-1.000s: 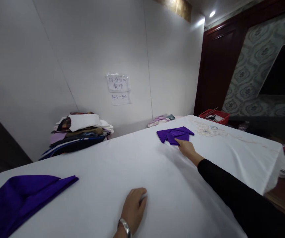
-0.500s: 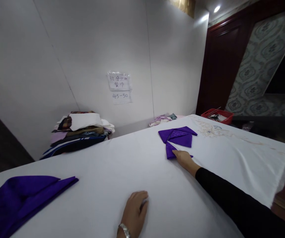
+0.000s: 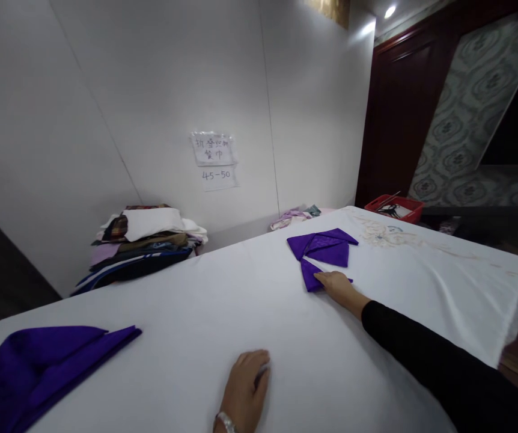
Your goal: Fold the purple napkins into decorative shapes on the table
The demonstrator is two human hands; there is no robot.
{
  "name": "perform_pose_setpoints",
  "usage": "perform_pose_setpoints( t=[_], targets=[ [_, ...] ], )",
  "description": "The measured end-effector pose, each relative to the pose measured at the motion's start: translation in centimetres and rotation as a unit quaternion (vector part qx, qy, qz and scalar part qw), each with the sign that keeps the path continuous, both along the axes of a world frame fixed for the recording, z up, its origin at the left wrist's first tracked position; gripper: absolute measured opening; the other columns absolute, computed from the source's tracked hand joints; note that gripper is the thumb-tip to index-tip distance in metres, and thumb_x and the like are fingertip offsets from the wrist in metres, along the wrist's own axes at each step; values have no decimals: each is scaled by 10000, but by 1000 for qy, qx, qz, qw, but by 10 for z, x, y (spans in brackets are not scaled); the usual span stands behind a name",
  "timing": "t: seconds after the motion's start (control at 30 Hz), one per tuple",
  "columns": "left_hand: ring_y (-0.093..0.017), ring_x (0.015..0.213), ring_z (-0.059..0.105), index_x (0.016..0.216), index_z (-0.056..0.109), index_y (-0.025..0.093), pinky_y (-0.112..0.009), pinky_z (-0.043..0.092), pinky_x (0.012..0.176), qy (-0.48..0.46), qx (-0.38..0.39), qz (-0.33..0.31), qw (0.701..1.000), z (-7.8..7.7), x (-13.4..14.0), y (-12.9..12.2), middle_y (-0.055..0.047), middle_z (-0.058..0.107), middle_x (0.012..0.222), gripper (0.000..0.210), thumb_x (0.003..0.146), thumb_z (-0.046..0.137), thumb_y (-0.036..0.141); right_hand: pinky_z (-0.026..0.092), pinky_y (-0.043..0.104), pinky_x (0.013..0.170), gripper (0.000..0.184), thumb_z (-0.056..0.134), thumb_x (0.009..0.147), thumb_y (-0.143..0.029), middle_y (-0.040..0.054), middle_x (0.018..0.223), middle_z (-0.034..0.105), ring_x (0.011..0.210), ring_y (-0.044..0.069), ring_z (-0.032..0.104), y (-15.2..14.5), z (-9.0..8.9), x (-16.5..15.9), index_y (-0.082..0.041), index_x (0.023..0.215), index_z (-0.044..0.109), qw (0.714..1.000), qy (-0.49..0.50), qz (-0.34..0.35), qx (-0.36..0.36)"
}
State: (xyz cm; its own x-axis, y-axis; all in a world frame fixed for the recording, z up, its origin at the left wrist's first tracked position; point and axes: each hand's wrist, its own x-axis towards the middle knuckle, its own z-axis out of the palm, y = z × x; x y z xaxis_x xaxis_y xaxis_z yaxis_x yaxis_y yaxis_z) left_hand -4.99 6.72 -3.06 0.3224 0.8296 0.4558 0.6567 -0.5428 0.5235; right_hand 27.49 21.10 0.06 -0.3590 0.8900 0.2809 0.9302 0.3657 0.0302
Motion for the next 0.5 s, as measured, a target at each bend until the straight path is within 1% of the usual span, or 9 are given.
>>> perform_pose_setpoints(
  t=[0.17,0.4,0.5],
  targets=[
    [-199,911,599,938,623,229,-386,517,818,10,-4,0,1000,-1,-1,0,-73,663,960,199,815,477,283,389,299,829,366,388,828,-102,115,1087,619,977,204,575,7,2,3,-144,1156,547,999,-17,28,2],
    [-185,906,605,926,627,230,-349,526,811,20,11,-1,1000,-2,-2,2,-57,669,952,188,807,492,282,401,318,818,358,373,849,-108,123,1110,603,998,214,562,3,-14,6,-141,1165,539,999,-38,29,-2],
    [-184,907,607,937,626,230,-343,527,811,23,18,-2,1000,-4,-3,3,-57,669,957,193,807,493,282,395,321,824,353,377,850,-112,122,1100,605,998,212,559,2,-9,4,-147,1160,541,999,-36,29,0]
  ],
)
